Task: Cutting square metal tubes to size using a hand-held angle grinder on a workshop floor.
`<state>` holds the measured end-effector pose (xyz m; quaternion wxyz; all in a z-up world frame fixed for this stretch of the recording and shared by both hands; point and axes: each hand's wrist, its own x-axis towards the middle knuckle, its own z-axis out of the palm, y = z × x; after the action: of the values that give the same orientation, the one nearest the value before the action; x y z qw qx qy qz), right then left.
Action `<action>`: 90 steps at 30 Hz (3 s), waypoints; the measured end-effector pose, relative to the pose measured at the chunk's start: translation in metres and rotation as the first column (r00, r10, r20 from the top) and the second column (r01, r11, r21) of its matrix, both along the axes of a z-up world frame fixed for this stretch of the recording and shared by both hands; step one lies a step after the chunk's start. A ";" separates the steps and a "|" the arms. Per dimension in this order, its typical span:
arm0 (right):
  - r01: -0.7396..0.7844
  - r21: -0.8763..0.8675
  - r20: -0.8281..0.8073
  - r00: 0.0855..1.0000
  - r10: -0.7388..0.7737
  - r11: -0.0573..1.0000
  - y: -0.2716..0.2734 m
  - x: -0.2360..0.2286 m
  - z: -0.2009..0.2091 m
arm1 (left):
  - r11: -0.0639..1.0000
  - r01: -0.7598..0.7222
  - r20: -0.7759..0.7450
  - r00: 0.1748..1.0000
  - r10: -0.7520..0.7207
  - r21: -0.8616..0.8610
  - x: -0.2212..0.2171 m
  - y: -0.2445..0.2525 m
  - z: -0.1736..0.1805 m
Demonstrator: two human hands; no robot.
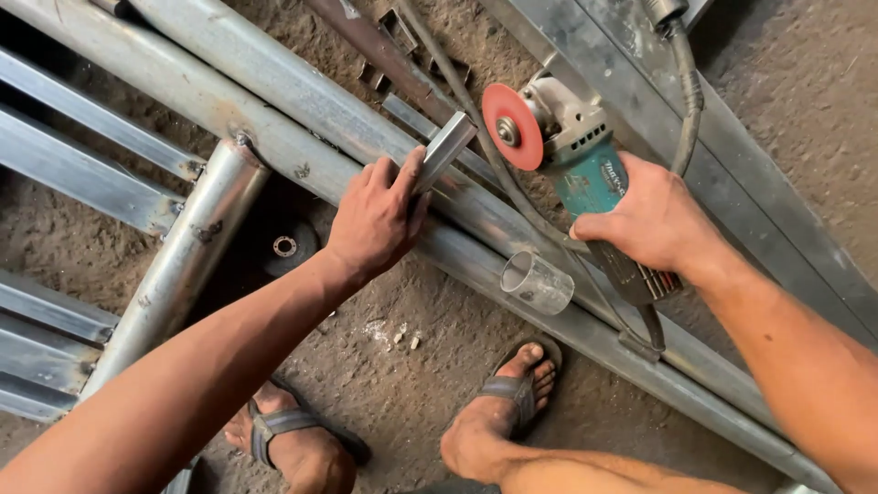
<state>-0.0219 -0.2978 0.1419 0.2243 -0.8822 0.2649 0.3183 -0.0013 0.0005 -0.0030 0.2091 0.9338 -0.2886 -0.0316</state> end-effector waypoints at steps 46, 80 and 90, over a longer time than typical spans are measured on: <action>-0.017 0.038 -0.007 1.000 0.017 0.999 0.010 0.015 0.001 | 0.992 -0.091 -0.154 0.985 0.077 -0.086 -0.014 -0.012 0.003; -0.061 0.013 -0.024 0.998 0.061 0.998 0.015 0.021 0.003 | 0.991 -0.091 -0.120 0.990 0.078 -0.101 -0.015 -0.011 0.000; -0.065 0.012 -0.038 0.997 0.066 0.998 0.022 0.019 0.016 | 0.989 -0.091 -0.129 0.989 0.075 -0.119 -0.012 -0.009 0.002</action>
<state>-0.0028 -0.2755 0.1582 0.2133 -0.8830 0.2385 0.3435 -0.0130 -0.0088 -0.0013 0.2858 0.9263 -0.2372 -0.0628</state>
